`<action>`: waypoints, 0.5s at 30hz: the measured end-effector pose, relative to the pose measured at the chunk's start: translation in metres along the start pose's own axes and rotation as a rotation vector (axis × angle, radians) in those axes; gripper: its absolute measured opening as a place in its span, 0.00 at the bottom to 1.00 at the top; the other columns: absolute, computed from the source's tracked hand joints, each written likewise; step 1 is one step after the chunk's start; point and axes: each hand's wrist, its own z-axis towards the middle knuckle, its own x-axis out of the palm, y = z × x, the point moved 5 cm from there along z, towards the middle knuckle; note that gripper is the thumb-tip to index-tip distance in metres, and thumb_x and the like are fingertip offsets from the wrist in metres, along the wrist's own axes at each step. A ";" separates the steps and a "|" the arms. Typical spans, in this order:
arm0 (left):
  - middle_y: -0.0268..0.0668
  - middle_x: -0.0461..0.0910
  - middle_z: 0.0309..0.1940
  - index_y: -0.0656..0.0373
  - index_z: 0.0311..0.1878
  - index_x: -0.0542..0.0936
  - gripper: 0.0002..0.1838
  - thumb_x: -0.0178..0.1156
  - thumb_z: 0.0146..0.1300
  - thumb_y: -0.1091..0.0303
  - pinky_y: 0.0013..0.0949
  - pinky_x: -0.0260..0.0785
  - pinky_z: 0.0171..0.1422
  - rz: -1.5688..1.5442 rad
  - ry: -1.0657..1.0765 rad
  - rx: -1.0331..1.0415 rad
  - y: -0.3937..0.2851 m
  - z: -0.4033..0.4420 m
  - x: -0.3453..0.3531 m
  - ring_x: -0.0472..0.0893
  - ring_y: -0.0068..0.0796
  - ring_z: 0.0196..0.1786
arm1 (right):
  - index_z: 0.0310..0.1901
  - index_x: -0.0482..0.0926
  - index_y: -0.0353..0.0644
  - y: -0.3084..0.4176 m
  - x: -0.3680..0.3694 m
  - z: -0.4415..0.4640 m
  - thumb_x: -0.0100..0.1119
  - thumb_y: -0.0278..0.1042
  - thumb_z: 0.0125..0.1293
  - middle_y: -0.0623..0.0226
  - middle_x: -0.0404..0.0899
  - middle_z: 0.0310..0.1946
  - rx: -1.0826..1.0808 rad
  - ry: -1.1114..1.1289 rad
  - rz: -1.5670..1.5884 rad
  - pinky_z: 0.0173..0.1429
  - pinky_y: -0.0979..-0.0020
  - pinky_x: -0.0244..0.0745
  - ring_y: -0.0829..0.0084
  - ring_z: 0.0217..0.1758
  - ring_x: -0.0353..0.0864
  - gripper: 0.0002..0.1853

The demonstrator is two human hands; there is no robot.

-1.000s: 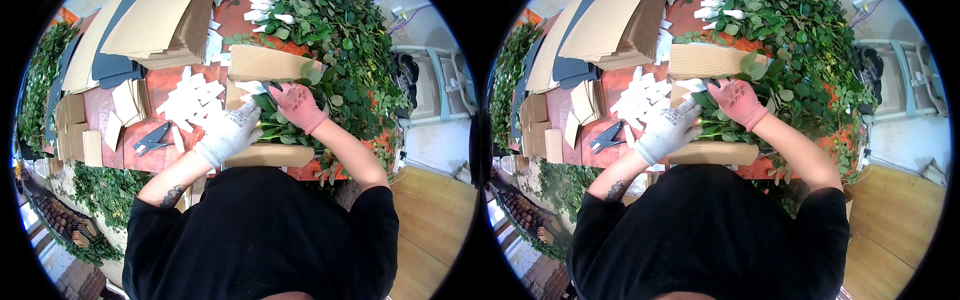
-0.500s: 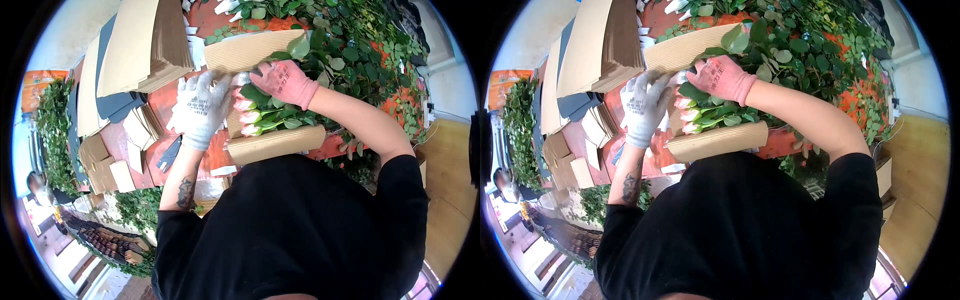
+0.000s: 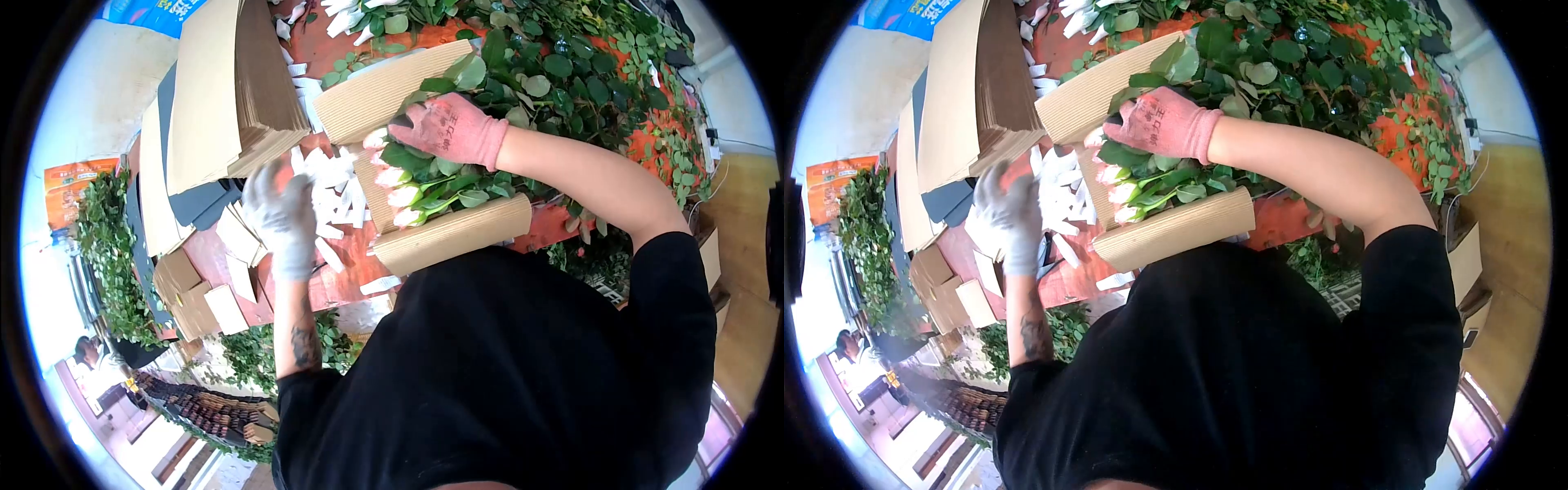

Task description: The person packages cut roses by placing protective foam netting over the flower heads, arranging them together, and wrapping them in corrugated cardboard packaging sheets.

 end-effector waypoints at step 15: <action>0.32 0.72 0.62 0.51 0.61 0.74 0.29 0.56 0.57 0.48 0.62 0.50 0.69 -0.128 0.392 0.362 -0.091 0.027 0.020 0.75 0.46 0.50 | 0.49 0.77 0.49 -0.060 -0.148 -0.098 0.56 0.36 0.63 0.72 0.79 0.36 0.093 -0.610 0.320 0.40 0.74 0.72 0.75 0.36 0.79 0.13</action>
